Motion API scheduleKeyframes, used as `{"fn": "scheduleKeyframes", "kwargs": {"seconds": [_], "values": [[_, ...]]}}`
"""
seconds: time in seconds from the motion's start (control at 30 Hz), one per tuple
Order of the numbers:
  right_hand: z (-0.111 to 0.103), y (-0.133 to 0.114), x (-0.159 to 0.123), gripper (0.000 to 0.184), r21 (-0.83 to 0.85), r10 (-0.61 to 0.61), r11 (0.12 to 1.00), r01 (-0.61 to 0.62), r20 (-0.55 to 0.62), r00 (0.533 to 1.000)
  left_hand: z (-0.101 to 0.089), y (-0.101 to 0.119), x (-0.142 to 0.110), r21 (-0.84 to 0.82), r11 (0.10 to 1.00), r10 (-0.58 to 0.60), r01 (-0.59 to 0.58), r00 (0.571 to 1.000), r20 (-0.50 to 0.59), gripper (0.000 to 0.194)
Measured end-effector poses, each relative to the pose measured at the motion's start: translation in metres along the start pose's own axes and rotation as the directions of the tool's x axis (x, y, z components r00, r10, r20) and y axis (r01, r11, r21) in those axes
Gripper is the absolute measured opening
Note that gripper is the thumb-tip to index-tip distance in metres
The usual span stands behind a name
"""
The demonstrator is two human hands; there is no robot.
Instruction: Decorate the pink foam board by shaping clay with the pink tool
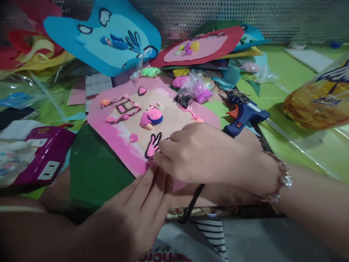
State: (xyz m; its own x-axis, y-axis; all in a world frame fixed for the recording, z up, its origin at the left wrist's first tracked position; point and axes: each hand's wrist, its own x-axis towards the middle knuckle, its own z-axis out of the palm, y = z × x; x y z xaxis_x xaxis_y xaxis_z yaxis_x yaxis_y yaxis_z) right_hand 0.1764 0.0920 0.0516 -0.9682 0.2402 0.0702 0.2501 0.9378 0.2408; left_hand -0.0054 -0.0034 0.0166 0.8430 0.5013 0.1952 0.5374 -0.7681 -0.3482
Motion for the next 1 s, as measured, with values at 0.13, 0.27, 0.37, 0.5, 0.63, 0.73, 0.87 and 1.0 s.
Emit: {"fn": "scheduleKeyframes", "kwargs": {"seconds": [0.13,0.27,0.37,0.5,0.63,0.73,0.87,1.0], "values": [[-0.001,0.001,-0.004,0.021,0.010,0.003,1.000,-0.003,-0.009,1.000,0.001,0.000,0.000,0.003,1.000,0.007,-0.007,1.000,-0.011,0.041],[-0.002,0.003,-0.007,0.023,0.008,0.006,1.000,-0.006,-0.014,1.000,0.002,0.000,-0.001,0.008,1.000,0.016,-0.016,1.000,0.003,0.043],[-0.001,0.002,-0.006,0.018,0.038,0.001,0.999,-0.001,0.004,1.000,0.003,0.001,-0.002,-0.014,1.000,0.000,0.001,1.000,0.010,0.043],[0.002,0.002,-0.005,0.019,0.100,0.022,0.995,-0.026,0.046,0.999,0.003,0.000,-0.004,-0.056,0.998,-0.014,0.016,0.999,0.034,0.045],[0.000,0.005,-0.009,0.018,0.128,0.062,0.990,-0.056,-0.043,0.997,-0.001,-0.001,-0.005,-0.058,0.998,0.012,-0.007,0.995,0.095,0.044],[-0.003,0.007,-0.010,0.020,0.115,0.064,0.992,-0.056,-0.064,0.996,-0.004,-0.003,-0.006,-0.066,0.996,-0.053,0.058,0.995,0.080,0.042],[-0.003,0.006,-0.011,0.024,0.127,0.041,0.991,-0.038,-0.024,0.999,-0.006,-0.003,-0.006,-0.069,0.992,-0.097,0.102,0.993,0.067,0.039],[0.001,0.005,-0.010,0.026,0.110,0.029,0.993,-0.031,0.022,0.999,-0.006,-0.002,-0.007,-0.071,0.996,-0.054,0.059,0.995,0.080,0.040]]}}
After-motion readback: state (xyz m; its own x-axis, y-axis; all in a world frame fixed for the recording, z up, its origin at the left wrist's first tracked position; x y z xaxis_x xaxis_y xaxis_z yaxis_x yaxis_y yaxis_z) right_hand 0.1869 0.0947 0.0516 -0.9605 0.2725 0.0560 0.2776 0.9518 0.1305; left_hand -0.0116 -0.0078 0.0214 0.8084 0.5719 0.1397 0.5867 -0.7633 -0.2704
